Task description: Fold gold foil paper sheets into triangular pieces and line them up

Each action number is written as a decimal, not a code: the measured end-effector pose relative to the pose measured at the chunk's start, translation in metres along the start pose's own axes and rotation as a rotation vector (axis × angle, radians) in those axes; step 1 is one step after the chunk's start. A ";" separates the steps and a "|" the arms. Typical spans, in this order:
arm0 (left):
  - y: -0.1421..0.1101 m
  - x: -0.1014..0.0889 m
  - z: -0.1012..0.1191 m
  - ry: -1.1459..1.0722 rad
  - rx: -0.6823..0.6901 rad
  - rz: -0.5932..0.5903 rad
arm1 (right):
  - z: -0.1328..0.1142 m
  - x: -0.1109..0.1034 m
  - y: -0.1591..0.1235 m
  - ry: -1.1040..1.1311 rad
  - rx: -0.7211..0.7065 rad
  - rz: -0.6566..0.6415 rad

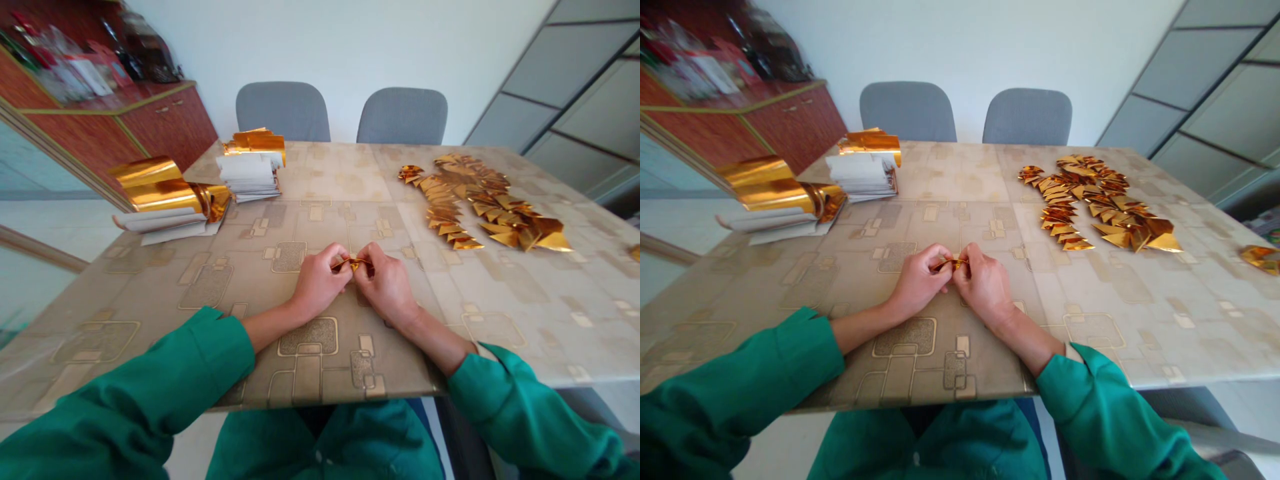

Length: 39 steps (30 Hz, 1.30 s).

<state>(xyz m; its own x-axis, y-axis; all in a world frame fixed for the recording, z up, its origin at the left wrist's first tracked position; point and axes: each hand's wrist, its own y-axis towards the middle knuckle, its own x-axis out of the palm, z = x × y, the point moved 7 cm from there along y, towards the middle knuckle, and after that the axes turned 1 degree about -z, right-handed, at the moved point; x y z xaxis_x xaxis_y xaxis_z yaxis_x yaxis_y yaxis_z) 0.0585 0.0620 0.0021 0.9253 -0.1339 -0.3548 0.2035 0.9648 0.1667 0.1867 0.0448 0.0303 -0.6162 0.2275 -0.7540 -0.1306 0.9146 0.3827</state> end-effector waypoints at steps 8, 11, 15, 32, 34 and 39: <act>0.001 -0.004 0.001 -0.005 0.024 0.014 | -0.003 0.001 -0.003 -0.097 -0.011 -0.022; 0.001 -0.007 0.002 0.005 0.032 0.037 | -0.011 0.002 -0.006 -0.197 -0.068 -0.017; 0.002 -0.008 0.003 -0.004 0.036 0.050 | -0.016 0.003 -0.008 -0.237 -0.087 -0.033; 0.001 0.002 -0.003 -0.053 -0.040 -0.007 | -0.004 0.004 0.001 -0.282 0.065 -0.132; 0.002 0.001 -0.004 -0.082 -0.050 -0.002 | -0.004 0.001 0.001 -0.234 0.062 -0.124; 0.003 -0.002 -0.004 -0.128 -0.060 0.018 | 0.002 -0.005 -0.003 -0.130 0.106 -0.076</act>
<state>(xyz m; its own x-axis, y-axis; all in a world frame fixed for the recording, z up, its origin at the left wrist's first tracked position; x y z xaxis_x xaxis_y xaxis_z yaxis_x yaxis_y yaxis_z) 0.0557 0.0659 -0.0008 0.9628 -0.1402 -0.2310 0.1701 0.9786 0.1153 0.1917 0.0419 0.0323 -0.5008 0.1918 -0.8440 -0.0859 0.9593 0.2689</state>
